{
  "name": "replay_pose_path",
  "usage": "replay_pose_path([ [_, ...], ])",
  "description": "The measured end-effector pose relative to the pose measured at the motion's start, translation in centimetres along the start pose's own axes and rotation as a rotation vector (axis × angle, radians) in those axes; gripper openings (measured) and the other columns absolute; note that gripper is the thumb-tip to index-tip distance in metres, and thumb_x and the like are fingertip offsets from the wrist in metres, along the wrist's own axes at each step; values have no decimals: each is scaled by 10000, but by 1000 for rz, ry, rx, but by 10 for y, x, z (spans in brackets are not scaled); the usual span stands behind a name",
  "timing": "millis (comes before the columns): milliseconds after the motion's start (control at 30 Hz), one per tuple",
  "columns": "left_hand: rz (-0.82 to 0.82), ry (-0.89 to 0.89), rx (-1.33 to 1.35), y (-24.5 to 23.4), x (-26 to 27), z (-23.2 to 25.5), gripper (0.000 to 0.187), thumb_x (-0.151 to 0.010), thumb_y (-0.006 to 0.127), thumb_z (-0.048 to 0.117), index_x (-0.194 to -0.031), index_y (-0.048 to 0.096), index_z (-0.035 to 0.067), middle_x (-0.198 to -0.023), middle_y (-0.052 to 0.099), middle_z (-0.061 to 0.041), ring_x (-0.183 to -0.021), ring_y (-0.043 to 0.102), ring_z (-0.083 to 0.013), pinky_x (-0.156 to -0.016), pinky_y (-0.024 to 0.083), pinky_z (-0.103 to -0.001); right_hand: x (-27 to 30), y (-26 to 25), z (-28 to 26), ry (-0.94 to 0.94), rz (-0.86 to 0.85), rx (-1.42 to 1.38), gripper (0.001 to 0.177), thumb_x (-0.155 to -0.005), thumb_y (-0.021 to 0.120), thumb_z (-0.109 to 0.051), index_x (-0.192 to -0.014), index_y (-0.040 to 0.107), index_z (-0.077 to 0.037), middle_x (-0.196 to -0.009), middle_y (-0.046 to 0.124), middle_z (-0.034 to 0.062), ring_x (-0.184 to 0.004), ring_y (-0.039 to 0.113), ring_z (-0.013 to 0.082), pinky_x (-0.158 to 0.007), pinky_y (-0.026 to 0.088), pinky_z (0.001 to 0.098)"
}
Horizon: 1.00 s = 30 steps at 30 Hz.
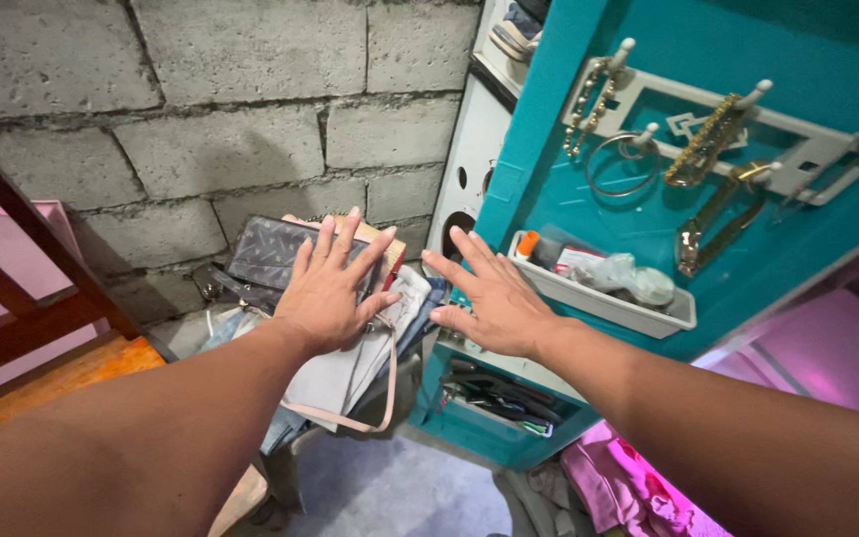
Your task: The person removes a beige handbag, a dark patterned clutch, and several pink garments from a white storage bin. They place the handbags on a nearby surface and fold the garments before setting them on a wooden chair.
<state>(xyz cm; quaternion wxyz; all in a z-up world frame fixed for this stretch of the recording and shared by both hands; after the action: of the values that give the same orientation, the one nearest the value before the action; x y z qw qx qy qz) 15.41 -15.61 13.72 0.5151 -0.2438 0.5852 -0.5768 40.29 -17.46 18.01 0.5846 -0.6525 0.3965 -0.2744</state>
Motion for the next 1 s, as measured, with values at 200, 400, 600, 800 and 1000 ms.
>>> replay_pose_path([
  [200, -27, -7, -20, 1, 1, 21, 836, -896, 558, 668, -1591, 191, 383, -1682, 58, -143, -1540, 37, -429, -1184, 135, -588, 16, -2, 10, -37, 42, -6, 745, -921, 645, -516, -1573, 357, -300, -1698, 129, 170, -1555, 139, 402, -1200, 205, 547],
  [400, -34, -2, 28, 8, 3, 42, 847, -900, 564, 656, -1602, 187, 369, -1687, 60, -152, -1533, 63, -429, -1189, 138, -600, 37, -2, 24, -66, 65, 12, 741, -921, 661, -506, -1570, 374, -291, -1684, 152, 196, -1542, 160, 413, -1214, 199, 534],
  [600, 7, 56, 60, 20, 1, 71, 847, -903, 590, 616, -1603, 189, 359, -1692, 74, -150, -1535, 80, -433, -1182, 152, -603, 66, -9, 40, -72, 97, 18, 742, -917, 662, -499, -1569, 381, -281, -1679, 186, 201, -1542, 199, 409, -1213, 223, 524],
  [800, 3, 94, 61, 28, -4, 101, 865, -888, 616, 612, -1601, 189, 370, -1685, 72, -163, -1522, 88, -448, -1183, 152, -597, 97, -18, 55, -29, 100, 19, 728, -920, 669, -492, -1561, 402, -273, -1672, 184, 206, -1534, 186, 418, -1203, 218, 527],
  [1000, 44, 178, 58, 38, -12, 126, 863, -886, 619, 613, -1602, 207, 361, -1681, 86, -164, -1517, 96, -457, -1198, 150, -580, 126, -22, 68, 0, 130, 24, 715, -932, 661, -485, -1562, 405, -261, -1678, 181, 206, -1546, 186, 413, -1204, 231, 521],
])
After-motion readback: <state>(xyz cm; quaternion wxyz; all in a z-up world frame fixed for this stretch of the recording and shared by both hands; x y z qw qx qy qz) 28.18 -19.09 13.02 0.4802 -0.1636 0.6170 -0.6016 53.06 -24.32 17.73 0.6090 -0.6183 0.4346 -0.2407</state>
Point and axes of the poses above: each hand's wrist, its own x-axis away from the middle knuckle, its own y-axis out of the palm, z = x × y, the point moved 1 cm from there along -x, towards the middle knuckle
